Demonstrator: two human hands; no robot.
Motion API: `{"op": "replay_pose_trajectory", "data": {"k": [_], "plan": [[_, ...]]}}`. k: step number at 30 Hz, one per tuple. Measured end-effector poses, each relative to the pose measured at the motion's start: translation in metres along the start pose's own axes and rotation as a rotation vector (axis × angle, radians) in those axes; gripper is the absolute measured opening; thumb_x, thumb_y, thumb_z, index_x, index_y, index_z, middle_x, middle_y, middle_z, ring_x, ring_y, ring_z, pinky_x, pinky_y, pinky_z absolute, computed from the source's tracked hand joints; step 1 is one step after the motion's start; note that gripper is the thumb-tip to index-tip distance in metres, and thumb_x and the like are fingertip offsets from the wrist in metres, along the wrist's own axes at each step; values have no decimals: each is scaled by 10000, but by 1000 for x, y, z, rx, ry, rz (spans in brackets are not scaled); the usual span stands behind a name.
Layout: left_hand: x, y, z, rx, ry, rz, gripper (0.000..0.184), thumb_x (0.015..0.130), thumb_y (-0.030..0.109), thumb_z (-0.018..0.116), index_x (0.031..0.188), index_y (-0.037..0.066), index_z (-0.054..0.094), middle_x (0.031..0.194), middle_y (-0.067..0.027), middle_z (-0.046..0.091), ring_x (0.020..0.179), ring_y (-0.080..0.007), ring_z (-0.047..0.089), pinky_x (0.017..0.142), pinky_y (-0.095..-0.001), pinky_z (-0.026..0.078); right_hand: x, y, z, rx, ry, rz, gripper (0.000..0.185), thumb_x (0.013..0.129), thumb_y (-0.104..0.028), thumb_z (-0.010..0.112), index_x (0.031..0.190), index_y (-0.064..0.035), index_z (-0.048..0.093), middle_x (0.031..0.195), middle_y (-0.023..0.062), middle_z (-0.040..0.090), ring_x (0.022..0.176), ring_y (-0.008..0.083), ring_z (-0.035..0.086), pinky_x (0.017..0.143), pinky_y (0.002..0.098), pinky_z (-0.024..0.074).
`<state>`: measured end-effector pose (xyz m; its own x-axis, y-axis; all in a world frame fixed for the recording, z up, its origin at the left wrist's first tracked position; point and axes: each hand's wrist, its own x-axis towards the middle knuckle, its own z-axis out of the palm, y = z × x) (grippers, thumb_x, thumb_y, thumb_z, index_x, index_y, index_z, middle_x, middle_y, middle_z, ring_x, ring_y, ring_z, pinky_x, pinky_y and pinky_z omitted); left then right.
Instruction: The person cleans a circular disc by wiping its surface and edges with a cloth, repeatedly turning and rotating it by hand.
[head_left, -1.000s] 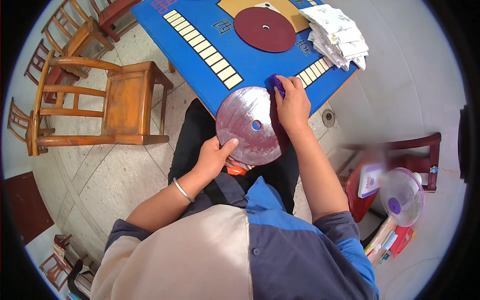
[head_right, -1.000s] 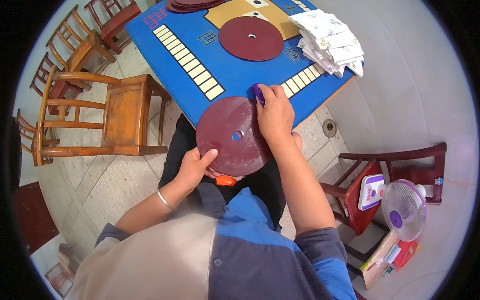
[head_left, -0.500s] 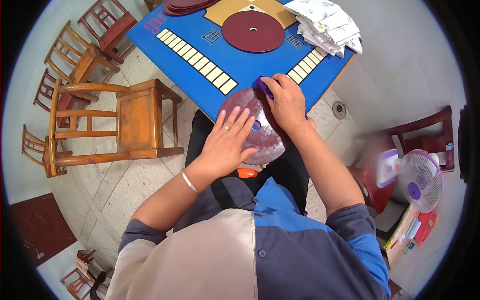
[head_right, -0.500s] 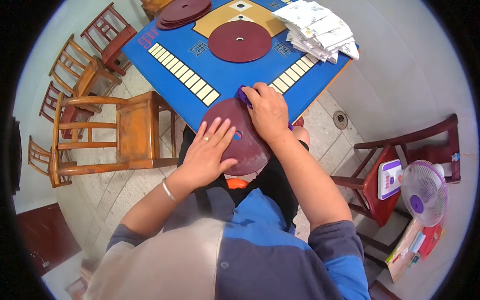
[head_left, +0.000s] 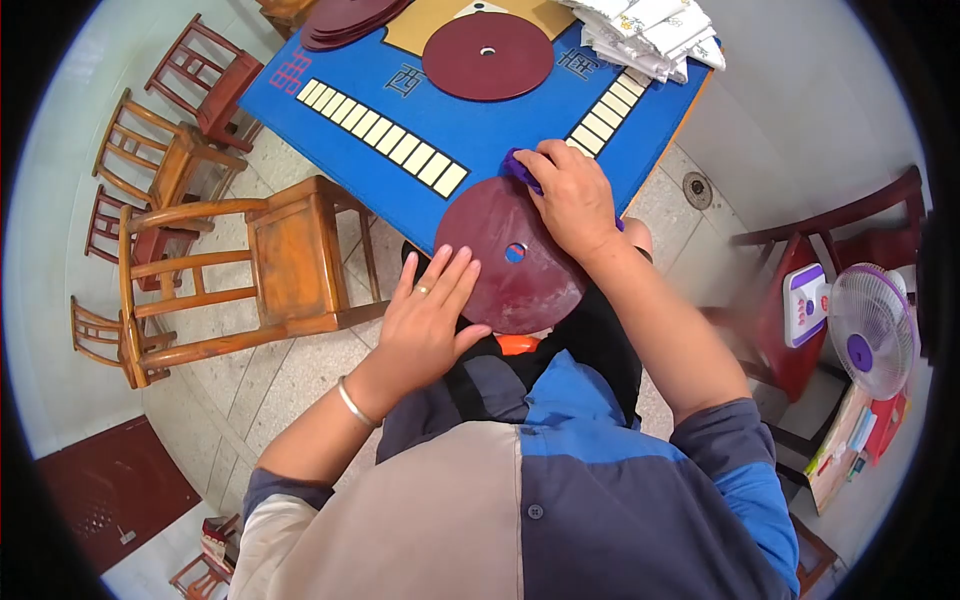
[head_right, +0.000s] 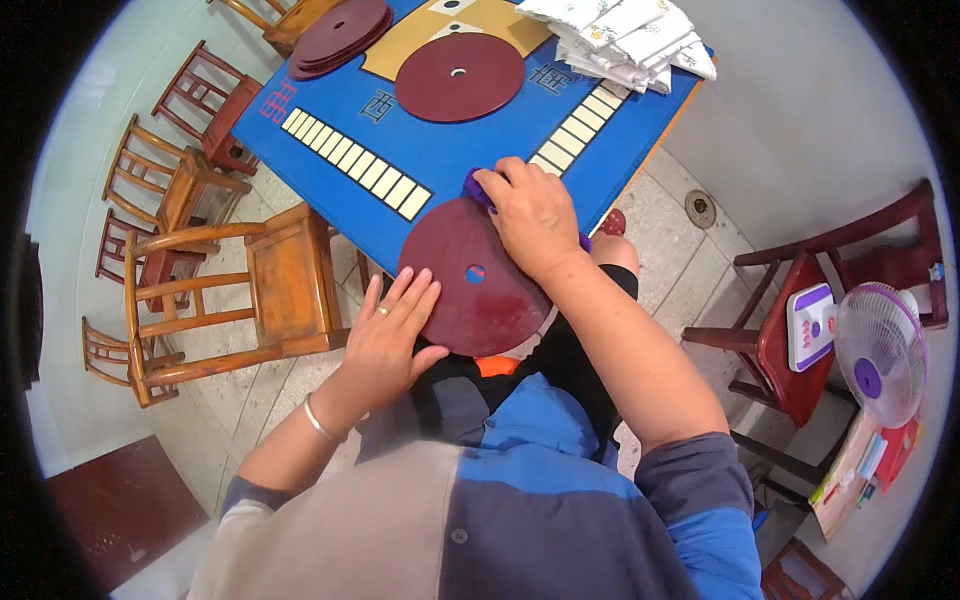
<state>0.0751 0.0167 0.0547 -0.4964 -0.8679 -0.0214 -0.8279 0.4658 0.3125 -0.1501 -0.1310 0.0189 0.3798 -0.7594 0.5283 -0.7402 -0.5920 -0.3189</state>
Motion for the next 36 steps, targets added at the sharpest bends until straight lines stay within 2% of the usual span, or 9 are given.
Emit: {"op": "replay_pose_trajectory", "data": {"k": [6,13,14,17,18,24,27,33,36], "plan": [[67,2,24,-14,177,-75,855,853,384,759,1526,-12,409,1596,-200,391,1511,-371,314,1225,-576,213,1,-1,-2,13,-29,38,385,763,-61,777,1138,-126,716,1061,71,645,956,282,651,835,406,531],[6,5,5,56,63,-12,845,810,428,779,1489,21,485,1583,-169,425,1485,-356,371,1203,-615,225,1,1,-1,20,-10,28,318,796,-116,746,1112,-131,718,1036,64,636,944,273,646,816,411,519],[12,8,3,51,132,-19,743,831,370,770,1454,48,527,1489,-135,515,1392,-350,457,1183,-589,267,1,0,0,17,-13,33,318,795,-116,748,1111,-131,718,1035,63,636,943,274,646,815,411,519],[42,8,8,61,181,-71,615,861,280,745,1411,70,568,1333,-122,584,1246,-337,524,1127,-546,328,1,-1,0,9,-15,42,320,792,-117,752,1109,-130,717,1033,62,635,940,275,647,812,410,520],[47,6,12,-14,264,-61,515,870,144,694,1375,103,603,1192,-115,589,1165,-331,530,1066,-507,358,1,-1,0,9,-15,44,322,791,-118,754,1110,-131,716,1032,62,634,939,276,647,810,411,521],[32,-4,29,-148,309,-128,440,817,2,623,1236,131,665,1121,-97,578,1183,-322,528,1047,-478,366,1,1,1,18,-11,53,326,785,-121,762,1107,-139,713,1026,61,631,941,274,649,809,415,527],[44,10,17,-46,265,-181,406,788,-11,628,1169,124,668,1113,-93,584,1169,-316,544,1033,-473,372,0,1,2,28,-17,65,323,784,-121,766,1102,-140,711,1029,60,632,940,273,650,809,416,528],[39,8,21,-51,260,-139,541,756,-10,622,1277,135,643,1127,-102,582,1142,-318,550,1019,-469,377,1,2,3,2,-6,68,322,777,-119,766,1093,-142,709,1029,58,632,935,275,648,814,412,528],[38,7,22,-67,342,-161,522,754,-9,615,1257,126,650,1115,-103,588,1134,-318,551,1014,-472,377,3,0,-2,31,-36,82,323,778,-113,766,1095,-142,711,1032,61,637,934,280,651,796,418,532]]}}
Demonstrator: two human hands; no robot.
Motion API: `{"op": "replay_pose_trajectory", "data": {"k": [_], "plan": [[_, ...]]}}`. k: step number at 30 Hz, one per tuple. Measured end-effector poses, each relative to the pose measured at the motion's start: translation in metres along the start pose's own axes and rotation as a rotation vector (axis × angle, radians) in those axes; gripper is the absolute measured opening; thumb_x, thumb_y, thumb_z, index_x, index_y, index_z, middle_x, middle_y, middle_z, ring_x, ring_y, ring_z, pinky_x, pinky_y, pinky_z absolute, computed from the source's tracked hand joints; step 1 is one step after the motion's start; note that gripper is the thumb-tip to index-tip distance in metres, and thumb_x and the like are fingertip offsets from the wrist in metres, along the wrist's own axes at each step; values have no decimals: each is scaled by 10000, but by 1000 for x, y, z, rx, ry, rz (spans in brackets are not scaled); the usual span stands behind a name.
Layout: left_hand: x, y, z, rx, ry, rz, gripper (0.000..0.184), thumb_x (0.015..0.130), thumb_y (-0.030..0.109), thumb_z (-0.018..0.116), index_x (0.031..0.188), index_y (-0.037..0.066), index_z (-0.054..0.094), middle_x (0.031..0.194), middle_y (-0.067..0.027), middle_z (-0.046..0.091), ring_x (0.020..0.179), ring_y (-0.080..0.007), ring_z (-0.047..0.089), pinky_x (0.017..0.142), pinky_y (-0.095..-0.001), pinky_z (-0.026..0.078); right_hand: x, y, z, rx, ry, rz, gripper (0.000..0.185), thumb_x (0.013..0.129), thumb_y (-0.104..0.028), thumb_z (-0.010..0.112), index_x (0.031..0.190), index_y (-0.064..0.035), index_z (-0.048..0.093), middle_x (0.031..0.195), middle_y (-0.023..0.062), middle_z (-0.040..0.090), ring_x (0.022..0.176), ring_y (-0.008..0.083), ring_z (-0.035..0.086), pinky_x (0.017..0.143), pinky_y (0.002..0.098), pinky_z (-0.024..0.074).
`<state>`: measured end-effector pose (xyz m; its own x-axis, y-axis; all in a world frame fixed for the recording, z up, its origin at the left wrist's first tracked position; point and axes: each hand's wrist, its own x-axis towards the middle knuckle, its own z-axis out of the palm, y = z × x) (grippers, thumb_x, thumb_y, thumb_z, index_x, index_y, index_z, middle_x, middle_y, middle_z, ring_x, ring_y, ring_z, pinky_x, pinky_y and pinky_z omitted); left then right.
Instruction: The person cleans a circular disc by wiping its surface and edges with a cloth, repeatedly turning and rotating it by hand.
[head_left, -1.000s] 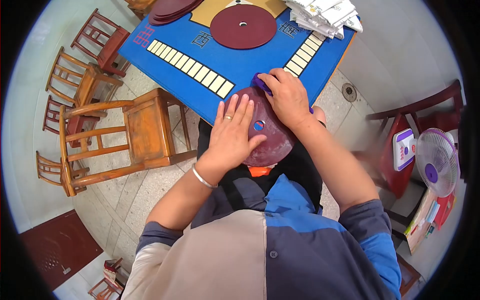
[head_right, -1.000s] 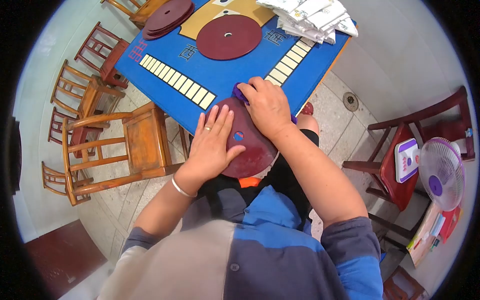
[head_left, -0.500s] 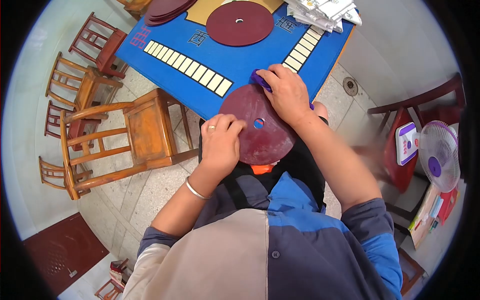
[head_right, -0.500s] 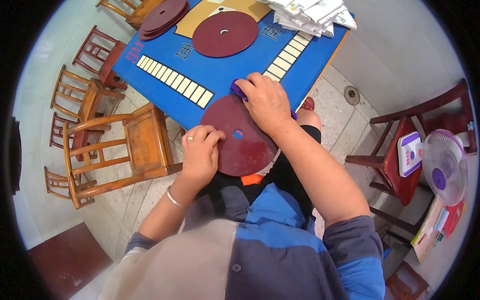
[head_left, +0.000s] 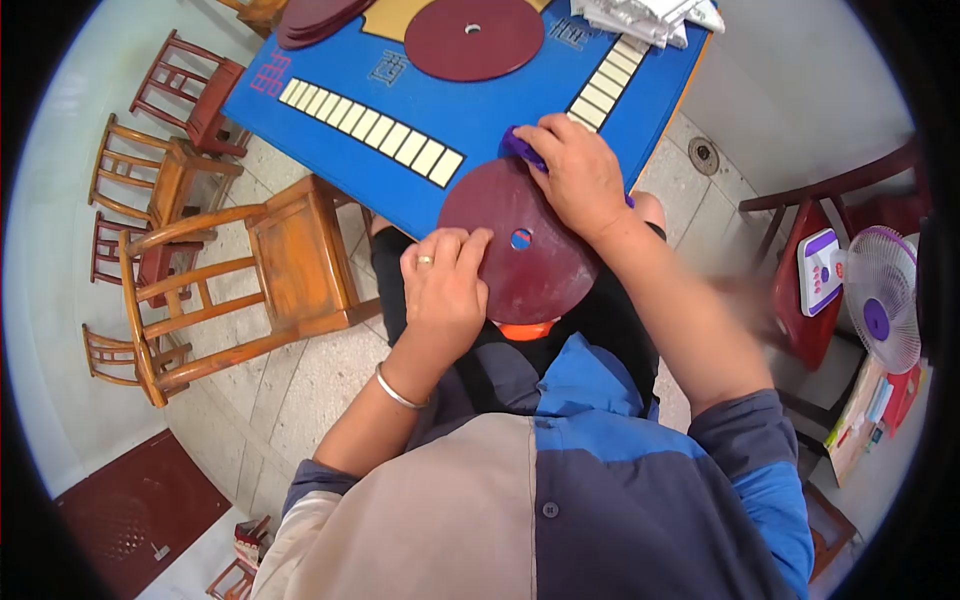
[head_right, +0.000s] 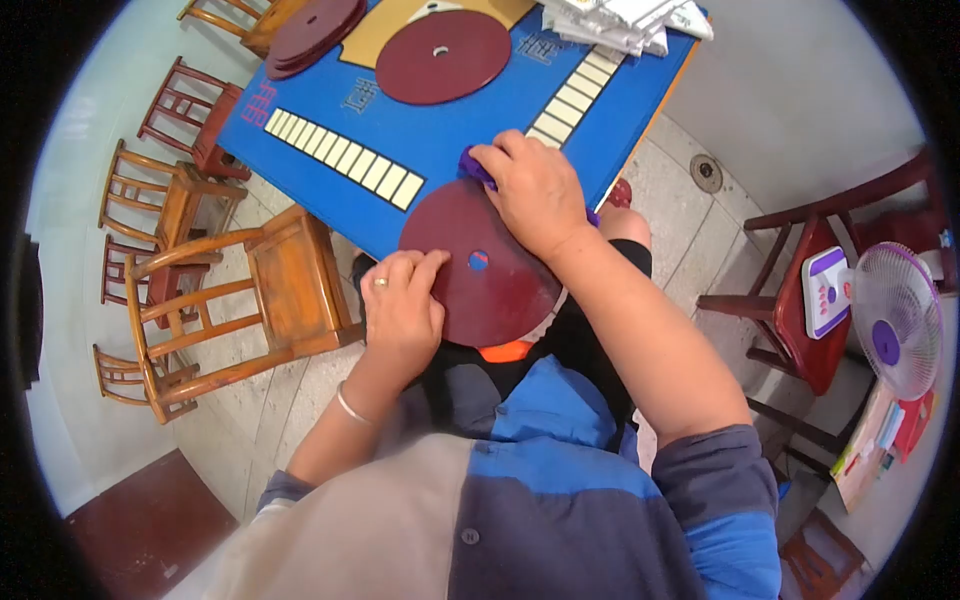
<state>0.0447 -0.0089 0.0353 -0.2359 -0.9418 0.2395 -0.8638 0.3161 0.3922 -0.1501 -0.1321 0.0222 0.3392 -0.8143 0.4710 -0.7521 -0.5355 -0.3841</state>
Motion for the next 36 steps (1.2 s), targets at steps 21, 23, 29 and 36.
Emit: {"op": "replay_pose_trajectory", "data": {"k": [21,23,29,36], "plan": [[9,1,-4,127,-86,31,560,755,-16,630,1303,94,623,1139,-91,618,1168,-303,557,1025,-478,379,-1,0,1,11,10,18,289,804,-124,755,1090,-139,721,1012,68,641,935,288,654,812,416,533],[9,3,-5,139,-119,34,560,760,-10,635,1311,93,622,1153,-92,618,1170,-301,558,1027,-477,381,0,-1,0,3,14,15,285,804,-124,756,1087,-138,721,1009,68,642,935,287,656,811,417,534],[7,3,-5,180,-77,71,554,761,-16,636,1304,91,619,1161,-97,618,1167,-303,563,1031,-471,385,-1,1,2,15,25,8,287,802,-125,759,1087,-133,721,1010,67,641,933,286,655,813,414,534],[6,6,-5,88,-155,46,522,771,-28,625,1284,62,602,1215,-123,604,1212,-323,543,1070,-479,371,-2,1,1,17,34,4,297,797,-122,761,1091,-134,721,1007,69,642,930,288,656,803,417,535]]}}
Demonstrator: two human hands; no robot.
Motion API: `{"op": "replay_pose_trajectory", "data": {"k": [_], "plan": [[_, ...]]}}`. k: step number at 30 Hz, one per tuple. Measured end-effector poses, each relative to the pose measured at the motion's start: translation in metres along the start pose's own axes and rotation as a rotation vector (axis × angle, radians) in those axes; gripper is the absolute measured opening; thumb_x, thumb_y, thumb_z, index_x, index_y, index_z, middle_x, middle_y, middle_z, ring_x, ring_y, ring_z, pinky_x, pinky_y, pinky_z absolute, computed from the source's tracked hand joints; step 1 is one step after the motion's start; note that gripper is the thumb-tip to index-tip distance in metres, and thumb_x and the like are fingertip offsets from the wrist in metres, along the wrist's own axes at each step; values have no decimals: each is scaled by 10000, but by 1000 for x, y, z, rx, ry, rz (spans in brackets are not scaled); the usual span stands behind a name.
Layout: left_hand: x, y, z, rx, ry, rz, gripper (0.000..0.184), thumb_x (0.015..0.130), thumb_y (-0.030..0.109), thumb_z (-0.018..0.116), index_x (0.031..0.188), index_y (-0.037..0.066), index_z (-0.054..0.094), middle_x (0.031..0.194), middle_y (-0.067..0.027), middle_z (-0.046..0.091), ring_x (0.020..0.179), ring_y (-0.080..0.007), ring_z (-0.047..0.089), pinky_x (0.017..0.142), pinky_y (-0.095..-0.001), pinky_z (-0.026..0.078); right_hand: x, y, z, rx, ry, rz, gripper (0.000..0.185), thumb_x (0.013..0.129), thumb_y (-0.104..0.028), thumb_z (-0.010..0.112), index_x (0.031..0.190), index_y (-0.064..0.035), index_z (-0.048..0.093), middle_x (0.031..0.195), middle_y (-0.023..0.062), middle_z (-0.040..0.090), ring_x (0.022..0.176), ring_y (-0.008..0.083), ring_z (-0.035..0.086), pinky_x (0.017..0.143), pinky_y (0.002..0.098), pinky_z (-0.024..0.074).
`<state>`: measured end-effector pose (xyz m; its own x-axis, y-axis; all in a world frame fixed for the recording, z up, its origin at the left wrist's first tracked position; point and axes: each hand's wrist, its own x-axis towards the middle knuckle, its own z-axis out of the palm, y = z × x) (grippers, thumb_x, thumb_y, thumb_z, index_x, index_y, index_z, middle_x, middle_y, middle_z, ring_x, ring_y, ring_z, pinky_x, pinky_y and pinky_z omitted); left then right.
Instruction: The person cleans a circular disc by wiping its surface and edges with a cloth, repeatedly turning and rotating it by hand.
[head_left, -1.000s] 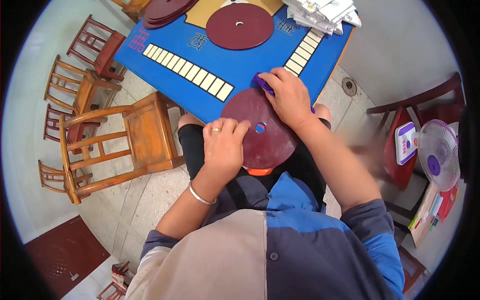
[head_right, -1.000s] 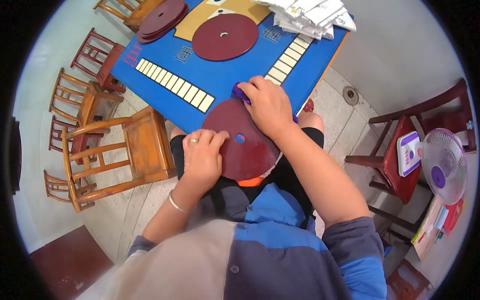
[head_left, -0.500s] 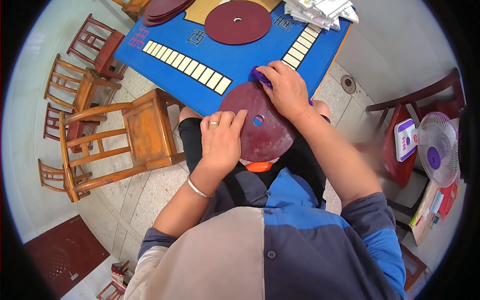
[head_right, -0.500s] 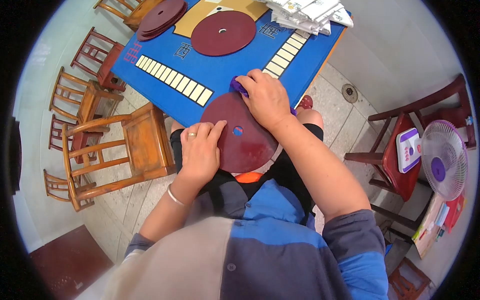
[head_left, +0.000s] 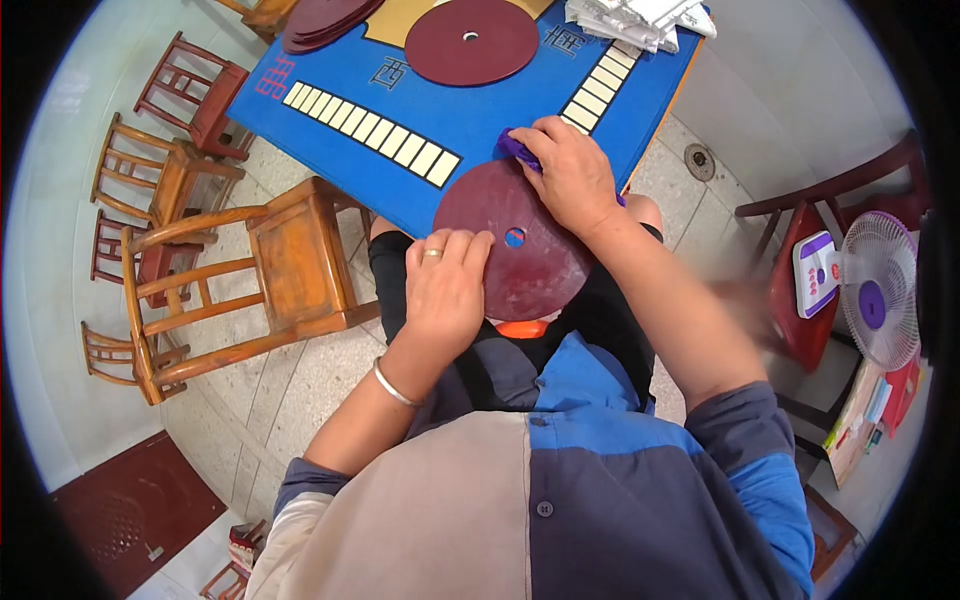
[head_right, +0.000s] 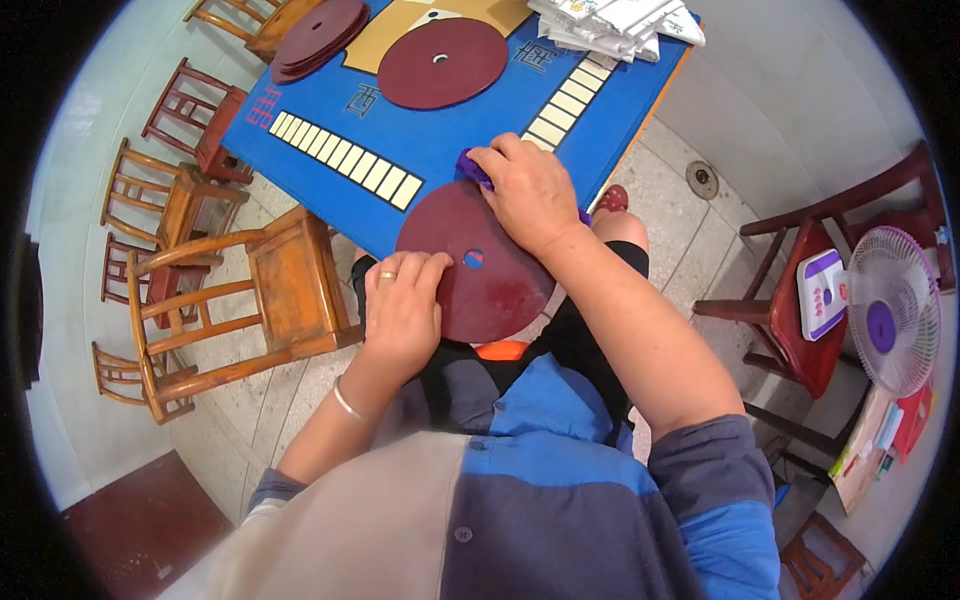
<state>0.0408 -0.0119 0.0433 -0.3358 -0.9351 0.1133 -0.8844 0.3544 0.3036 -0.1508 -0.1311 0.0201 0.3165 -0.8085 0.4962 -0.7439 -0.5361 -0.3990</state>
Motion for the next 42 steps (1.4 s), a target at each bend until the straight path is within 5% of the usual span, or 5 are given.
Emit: {"op": "replay_pose_trajectory", "data": {"k": [8,22,28,31,42], "plan": [[8,2,14,-36,-82,82,819,890,378,715,1545,5,394,1620,-205,350,1516,-387,297,1236,-541,207,2,-2,-2,6,-23,25,292,802,-125,756,1092,-130,724,1009,72,643,937,292,657,808,418,535],[-2,1,8,-60,-75,104,815,859,364,759,1526,27,433,1598,-187,397,1507,-360,325,1230,-531,222,4,1,1,-20,-53,32,283,822,-133,744,1104,-148,718,1026,65,645,954,288,657,824,420,533],[-81,-18,14,-409,206,-105,473,852,136,777,1285,44,611,1272,-139,634,1199,-330,596,1076,-459,449,2,-2,-1,-11,-73,46,288,836,-134,748,1122,-147,715,1036,72,644,952,311,659,817,433,536],[-73,-4,52,-1370,256,-844,340,958,171,716,1232,1,606,1093,-99,690,940,-176,680,779,-296,563,4,0,-3,-33,-126,31,311,847,-126,750,1155,-135,707,1095,84,649,982,316,663,831,417,546],[-34,9,47,-1647,59,-900,260,1008,224,637,1125,-7,665,943,-102,739,658,-149,696,524,-255,553,-39,-65,-27,14,-442,-308,264,787,-144,758,1035,-116,673,938,97,621,886,312,647,730,440,492]]}}
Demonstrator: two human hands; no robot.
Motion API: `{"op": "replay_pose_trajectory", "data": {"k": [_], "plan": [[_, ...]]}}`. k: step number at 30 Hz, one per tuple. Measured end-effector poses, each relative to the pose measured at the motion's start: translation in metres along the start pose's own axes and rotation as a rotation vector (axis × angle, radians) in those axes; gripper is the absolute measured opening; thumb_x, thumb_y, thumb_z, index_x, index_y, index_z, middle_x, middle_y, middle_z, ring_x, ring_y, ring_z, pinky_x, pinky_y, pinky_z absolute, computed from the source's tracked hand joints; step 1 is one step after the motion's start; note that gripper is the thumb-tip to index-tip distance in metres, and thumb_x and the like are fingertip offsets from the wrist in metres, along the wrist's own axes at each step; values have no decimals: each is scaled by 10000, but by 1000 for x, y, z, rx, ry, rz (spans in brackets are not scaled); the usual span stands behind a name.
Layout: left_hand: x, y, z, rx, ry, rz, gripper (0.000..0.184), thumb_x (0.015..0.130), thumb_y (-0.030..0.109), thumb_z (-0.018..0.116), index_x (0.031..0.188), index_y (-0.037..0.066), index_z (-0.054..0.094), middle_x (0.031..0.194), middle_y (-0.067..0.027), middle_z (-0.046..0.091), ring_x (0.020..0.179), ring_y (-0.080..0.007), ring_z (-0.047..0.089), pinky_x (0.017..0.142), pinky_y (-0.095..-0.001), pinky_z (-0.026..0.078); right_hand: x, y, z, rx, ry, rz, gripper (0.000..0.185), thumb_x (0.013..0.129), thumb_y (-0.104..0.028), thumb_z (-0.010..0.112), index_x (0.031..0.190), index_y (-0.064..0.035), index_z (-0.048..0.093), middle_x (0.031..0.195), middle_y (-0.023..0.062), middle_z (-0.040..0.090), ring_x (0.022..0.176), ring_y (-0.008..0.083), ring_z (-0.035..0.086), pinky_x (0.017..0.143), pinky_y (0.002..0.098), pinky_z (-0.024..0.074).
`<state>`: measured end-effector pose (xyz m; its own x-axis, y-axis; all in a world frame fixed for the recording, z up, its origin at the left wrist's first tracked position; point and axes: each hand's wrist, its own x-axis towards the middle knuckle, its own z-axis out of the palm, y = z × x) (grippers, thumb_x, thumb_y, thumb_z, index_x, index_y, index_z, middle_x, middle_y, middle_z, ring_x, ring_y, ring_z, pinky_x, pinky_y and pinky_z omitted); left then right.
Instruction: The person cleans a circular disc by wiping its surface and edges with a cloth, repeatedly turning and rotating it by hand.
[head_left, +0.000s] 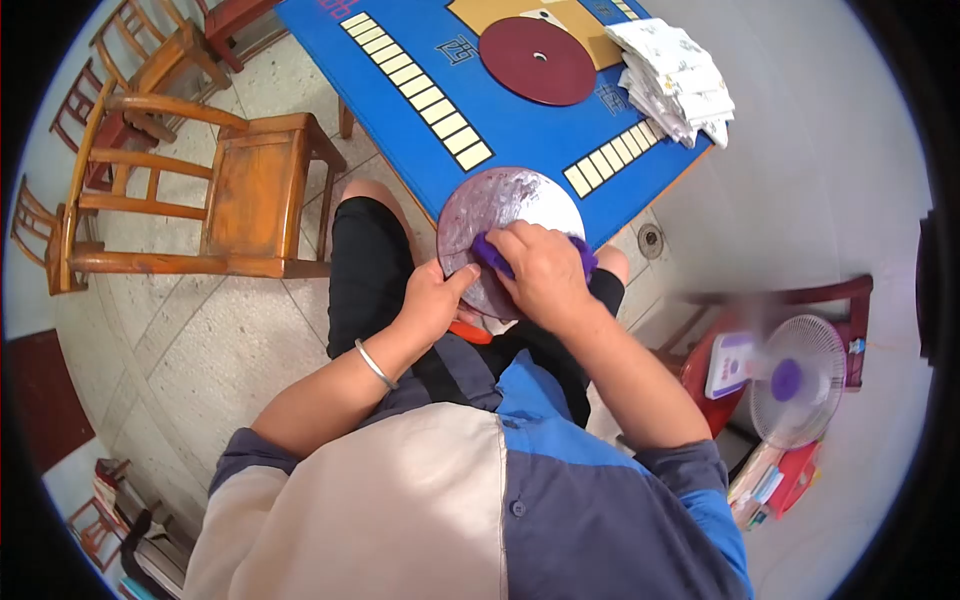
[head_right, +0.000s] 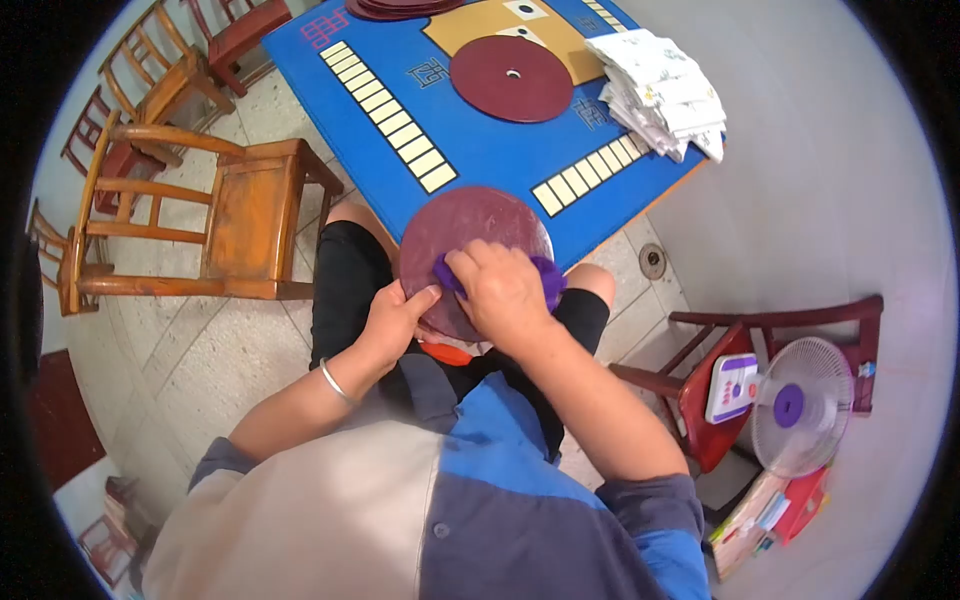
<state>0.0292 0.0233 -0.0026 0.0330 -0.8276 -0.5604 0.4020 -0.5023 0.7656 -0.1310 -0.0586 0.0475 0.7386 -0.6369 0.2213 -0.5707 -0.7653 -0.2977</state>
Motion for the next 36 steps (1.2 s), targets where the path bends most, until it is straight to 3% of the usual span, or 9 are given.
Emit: {"op": "replay_pose_trajectory", "data": {"k": [7,10,13,17,23,27,31,35,36], "plan": [[-2,-6,1,-3,-4,7,266,1008,218,636,1179,14,618,952,-91,726,649,-155,692,539,-267,573,51,34,10,-83,109,242,167,862,-167,737,980,-66,674,937,139,646,881,375,658,729,475,528],[-4,-4,1,-6,15,24,256,1005,204,634,1136,-16,639,881,-114,727,621,-166,699,513,-271,570,26,18,15,28,16,159,270,714,-106,783,958,-82,671,921,125,647,902,366,650,764,483,512],[-4,-6,0,-14,14,26,257,1002,201,638,1115,-28,651,862,-117,733,621,-166,709,502,-268,564,7,10,10,92,-22,50,306,710,-122,786,998,-97,686,938,120,652,920,359,647,782,493,505],[-6,-1,3,-35,0,9,256,1002,207,644,1108,-26,647,875,-111,739,617,-155,702,514,-265,563,42,41,0,-101,148,341,173,876,-177,733,1018,-79,727,969,151,682,855,385,671,720,471,532],[-6,-1,3,-39,-12,24,257,1008,213,632,1103,-26,626,872,-142,744,637,-199,737,514,-257,558,21,3,12,39,-73,29,206,881,-200,729,1074,-126,732,990,133,690,883,365,689,754,461,549],[-6,-2,3,-83,-28,3,266,1011,207,622,1134,-28,607,862,-152,741,628,-210,739,513,-263,567,49,36,0,-95,125,370,215,886,-202,722,1067,-84,723,997,130,690,894,368,685,759,463,554],[-4,-4,3,-23,14,16,281,1009,212,624,1132,-40,602,847,-156,735,587,-201,719,501,-268,569,27,-7,7,48,-113,-19,238,851,-195,743,1071,-107,726,1004,132,675,989,349,670,835,439,547],[-6,-2,4,-44,-24,-14,257,1022,235,608,1147,10,620,870,-101,715,601,-146,675,512,-253,564,58,35,2,-45,96,361,226,879,-170,707,1096,-110,727,1010,127,677,940,364,664,790,465,540],[-5,-3,3,-24,-12,-5,257,1023,236,607,1148,11,620,876,-102,717,600,-146,674,511,-253,563,56,33,8,-60,60,298,235,870,-175,715,1096,-114,728,1015,123,680,942,357,669,790,459,545]]}}
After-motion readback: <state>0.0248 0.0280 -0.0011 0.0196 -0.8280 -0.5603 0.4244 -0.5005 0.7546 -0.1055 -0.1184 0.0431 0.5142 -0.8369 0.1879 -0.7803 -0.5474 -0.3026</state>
